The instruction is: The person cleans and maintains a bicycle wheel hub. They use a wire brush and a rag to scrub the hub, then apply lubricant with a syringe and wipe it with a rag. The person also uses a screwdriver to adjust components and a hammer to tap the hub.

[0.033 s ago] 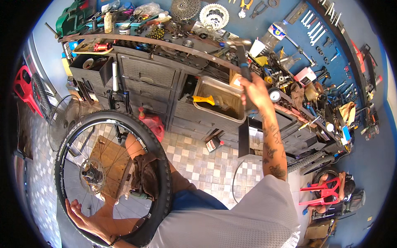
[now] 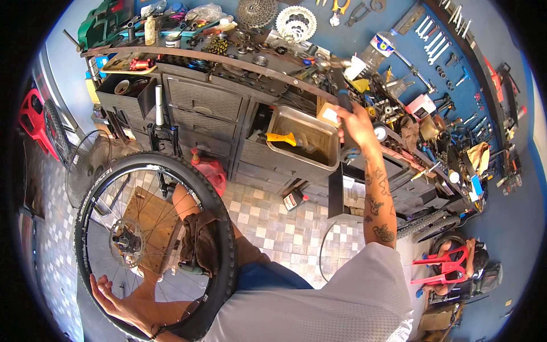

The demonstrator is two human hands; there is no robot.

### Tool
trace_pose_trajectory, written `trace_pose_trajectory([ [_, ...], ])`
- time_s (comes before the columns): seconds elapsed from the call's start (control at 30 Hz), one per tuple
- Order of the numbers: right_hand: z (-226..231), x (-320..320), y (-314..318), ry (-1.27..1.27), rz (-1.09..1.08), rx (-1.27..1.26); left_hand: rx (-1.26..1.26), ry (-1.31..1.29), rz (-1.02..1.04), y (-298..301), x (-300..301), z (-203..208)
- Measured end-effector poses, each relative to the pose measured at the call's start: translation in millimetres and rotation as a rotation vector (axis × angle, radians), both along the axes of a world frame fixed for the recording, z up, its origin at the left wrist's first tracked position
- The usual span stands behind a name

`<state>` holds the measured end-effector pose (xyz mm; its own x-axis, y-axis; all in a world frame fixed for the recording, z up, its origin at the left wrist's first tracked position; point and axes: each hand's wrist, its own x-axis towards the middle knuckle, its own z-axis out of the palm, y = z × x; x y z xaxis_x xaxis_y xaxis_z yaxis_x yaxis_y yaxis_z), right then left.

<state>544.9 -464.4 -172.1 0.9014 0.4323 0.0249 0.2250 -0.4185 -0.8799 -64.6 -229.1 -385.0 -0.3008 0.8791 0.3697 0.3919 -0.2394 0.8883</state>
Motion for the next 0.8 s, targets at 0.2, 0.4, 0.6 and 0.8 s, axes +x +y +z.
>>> trace_pose_trajectory([
  [0.2, -19, 113, -38, 0.182, -0.065, 0.104, -0.061, 0.043, -0.009, 3, 14, -8],
  [0.4, -14, 113, -51, 0.26, -0.064, 0.069, -0.085, 0.047, 0.037, -2, 38, 8],
  [0.6, 11, -30, -3, -0.917, -0.336, -0.635, -0.072, 0.047, 0.064, 2, 37, 2],
  [0.8, -157, -233, 90, -0.629, 1.138, -0.29, 0.046, -0.148, -0.028, 5, 38, -10],
])
